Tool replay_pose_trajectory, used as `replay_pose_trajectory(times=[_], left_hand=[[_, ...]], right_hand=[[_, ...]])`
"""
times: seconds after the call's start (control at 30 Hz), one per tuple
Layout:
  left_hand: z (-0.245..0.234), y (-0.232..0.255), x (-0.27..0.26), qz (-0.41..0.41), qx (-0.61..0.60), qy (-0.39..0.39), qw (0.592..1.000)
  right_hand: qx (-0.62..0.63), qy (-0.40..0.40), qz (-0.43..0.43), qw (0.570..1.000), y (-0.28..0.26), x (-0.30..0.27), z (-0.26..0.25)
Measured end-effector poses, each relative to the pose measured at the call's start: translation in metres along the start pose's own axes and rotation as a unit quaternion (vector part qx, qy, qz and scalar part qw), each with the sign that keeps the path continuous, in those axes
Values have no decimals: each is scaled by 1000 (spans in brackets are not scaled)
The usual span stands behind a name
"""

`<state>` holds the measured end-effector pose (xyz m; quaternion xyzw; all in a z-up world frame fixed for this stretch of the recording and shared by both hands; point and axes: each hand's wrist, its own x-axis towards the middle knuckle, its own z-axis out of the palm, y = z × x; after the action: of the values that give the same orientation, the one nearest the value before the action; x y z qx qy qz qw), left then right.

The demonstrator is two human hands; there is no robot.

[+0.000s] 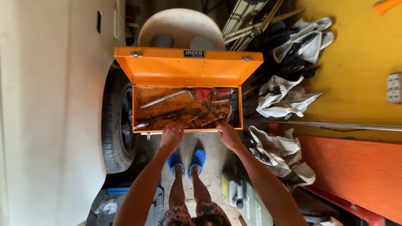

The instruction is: The person repeatedly picks up wrenches from an orange toolbox and places them on the hood of a white car. The person continues this process, moving multiple wrenches one at a time from the toolbox to the car hood.

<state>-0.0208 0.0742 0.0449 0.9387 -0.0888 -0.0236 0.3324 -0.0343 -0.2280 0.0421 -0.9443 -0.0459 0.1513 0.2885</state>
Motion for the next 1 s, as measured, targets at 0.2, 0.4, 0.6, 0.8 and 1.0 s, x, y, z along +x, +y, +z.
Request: replay_pose_trajectory(times=[0.2, 0.4, 0.6, 0.8, 1.0], left_hand=[[58, -12, 16, -34, -63, -35, 997], [93, -7, 42, -80, -68, -86, 991], [95, -2, 45, -134, -72, -70, 986], [100, -22, 40, -107, -105, -31, 988], [113, -39, 49, -162, -20, -46, 986]], right_hand=[[-73, 49, -62, 994, 28, 48, 19], [-232, 23, -132, 963, 35, 73, 33], [-231, 32, -127, 964, 29, 79, 34], [-279, 16, -207, 938, 27, 77, 16], [-152, 76, -140, 975, 26, 66, -1]])
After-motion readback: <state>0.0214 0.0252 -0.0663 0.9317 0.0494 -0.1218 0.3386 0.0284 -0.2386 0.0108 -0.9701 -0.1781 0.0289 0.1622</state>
